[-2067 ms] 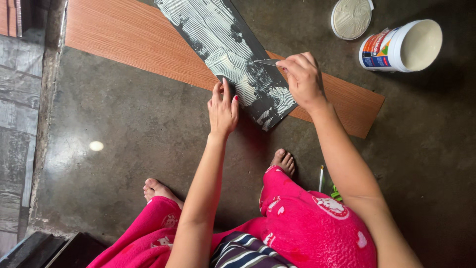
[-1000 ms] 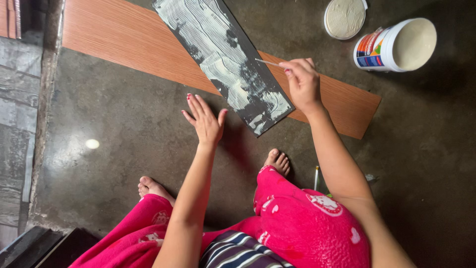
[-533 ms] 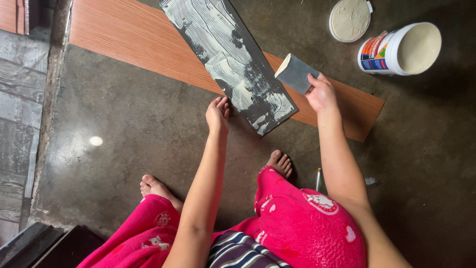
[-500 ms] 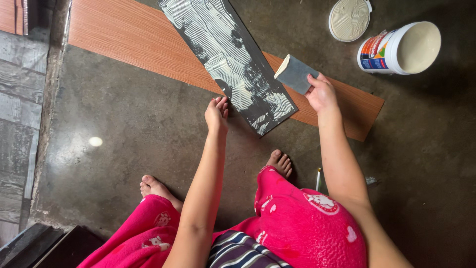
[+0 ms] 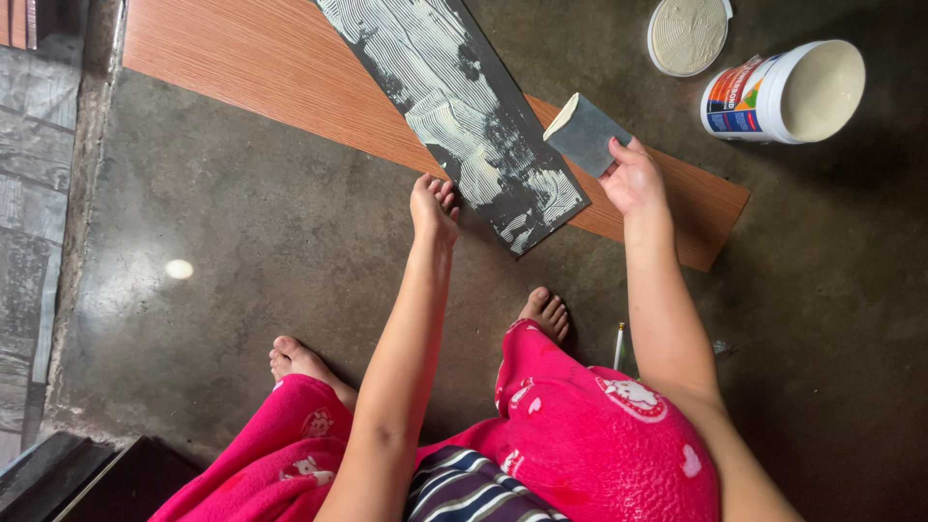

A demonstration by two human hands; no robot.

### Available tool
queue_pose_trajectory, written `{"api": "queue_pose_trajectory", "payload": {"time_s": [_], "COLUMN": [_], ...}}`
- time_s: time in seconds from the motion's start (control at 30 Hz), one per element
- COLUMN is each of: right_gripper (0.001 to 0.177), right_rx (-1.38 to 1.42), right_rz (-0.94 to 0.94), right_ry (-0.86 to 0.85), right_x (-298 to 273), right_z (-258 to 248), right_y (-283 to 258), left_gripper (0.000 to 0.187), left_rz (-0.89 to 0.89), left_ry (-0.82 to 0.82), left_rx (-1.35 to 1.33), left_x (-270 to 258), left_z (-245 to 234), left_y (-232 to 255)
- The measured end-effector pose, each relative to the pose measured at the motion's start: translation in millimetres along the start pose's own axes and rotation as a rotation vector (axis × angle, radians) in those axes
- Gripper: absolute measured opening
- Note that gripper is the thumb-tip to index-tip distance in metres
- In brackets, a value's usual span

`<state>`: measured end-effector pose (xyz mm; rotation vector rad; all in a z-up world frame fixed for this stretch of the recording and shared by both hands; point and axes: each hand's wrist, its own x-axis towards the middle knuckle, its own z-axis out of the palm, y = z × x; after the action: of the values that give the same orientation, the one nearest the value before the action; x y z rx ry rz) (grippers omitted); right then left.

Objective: The person spreads adhesive on the back of a dark rectangular tile using a notched trowel, then places the tile onto a wooden plank on the floor. The person wipes excess adhesive from the tile edges with a cloth.

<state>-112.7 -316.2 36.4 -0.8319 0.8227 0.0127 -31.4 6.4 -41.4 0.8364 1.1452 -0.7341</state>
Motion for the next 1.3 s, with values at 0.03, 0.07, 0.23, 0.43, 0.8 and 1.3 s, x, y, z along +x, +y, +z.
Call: {"api": "queue_pose_trajectory", "payload": {"time_s": [0.03,0.07,0.23,0.43,0.8,1.3], "right_gripper": [0.034,0.034,0.033,0.032,0.033,0.034], "right_rx": [-0.004,-0.008,0.001,0.004,0.006,0.014], "right_rz": [-0.008,-0.012,-0.024,-0.024,-0.024,-0.027], "right_ry": [-0.003,-0.004,-0.023,-0.026,-0.032,-0.004], "right_x": [0,-1,-1,-1,-2,-2], "right_z": [1,2,6,4,5,7], "right_y": [-2,-5,-3,-3,-3,-3], "left_gripper": [0.038,0.036,0.040,0.038,0.040,0.043], "left_rz": [0.046,0.091,0.148,0.208,0.209,0.042], "left_ry": [0.015,0.030,0.075,0.104,0.037,0.024], "left_rx": [0.004,0.007,0.059,0.107,0.197,0.233], "left_x": [-2,-4,-11,-6,0,-6], "left_z": [2,5,6,-7,-19,-12], "left_y": [-2,-5,-10,-3,-24,-24]}}
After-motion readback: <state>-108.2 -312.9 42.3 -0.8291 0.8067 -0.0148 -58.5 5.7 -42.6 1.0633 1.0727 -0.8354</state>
